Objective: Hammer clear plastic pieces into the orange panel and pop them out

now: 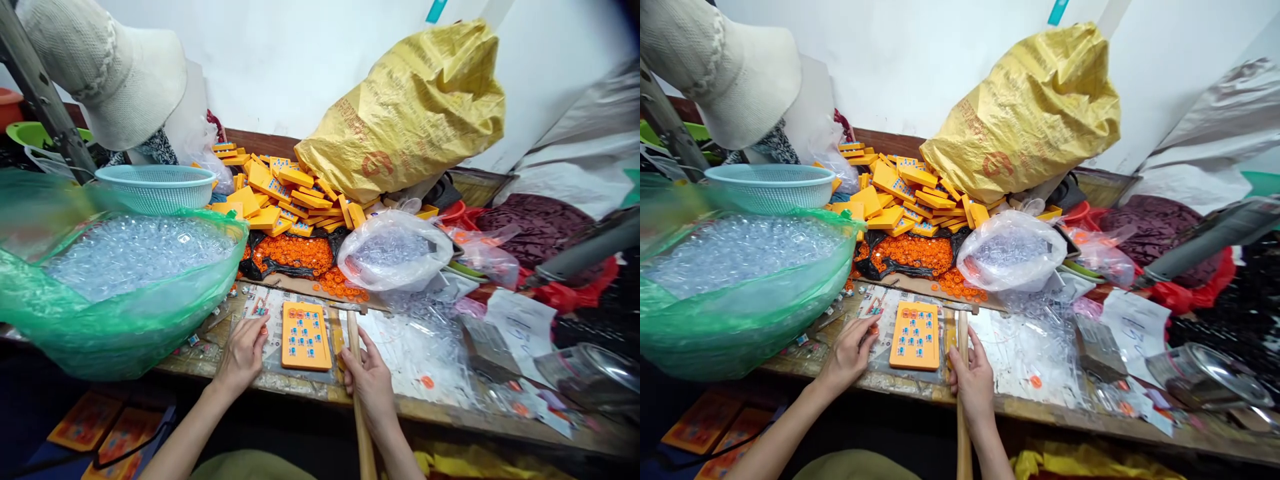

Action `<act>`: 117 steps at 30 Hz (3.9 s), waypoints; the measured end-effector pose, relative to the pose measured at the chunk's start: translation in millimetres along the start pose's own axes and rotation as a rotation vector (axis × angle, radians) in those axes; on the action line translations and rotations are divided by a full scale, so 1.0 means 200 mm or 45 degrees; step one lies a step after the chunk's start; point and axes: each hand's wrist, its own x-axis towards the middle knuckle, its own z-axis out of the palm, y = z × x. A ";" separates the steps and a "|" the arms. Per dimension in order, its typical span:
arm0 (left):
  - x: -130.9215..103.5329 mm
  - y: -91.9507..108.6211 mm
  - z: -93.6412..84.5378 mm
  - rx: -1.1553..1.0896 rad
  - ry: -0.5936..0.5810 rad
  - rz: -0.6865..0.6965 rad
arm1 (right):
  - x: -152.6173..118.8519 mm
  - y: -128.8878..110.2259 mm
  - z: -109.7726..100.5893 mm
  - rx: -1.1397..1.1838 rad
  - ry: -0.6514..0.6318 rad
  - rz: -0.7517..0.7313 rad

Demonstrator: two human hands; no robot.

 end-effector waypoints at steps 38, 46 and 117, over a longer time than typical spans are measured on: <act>0.46 0.14 0.25 -0.515 -0.664 -0.374 | -0.06 -0.13 0.01 -1.025 -0.139 -0.682; 0.39 0.14 0.20 -0.637 -0.404 -0.449 | 0.02 -0.06 -0.02 -0.722 -0.023 -0.352; 0.88 0.11 0.51 -0.137 -0.452 -0.194 | 0.04 0.05 -0.06 -0.692 -0.026 -0.061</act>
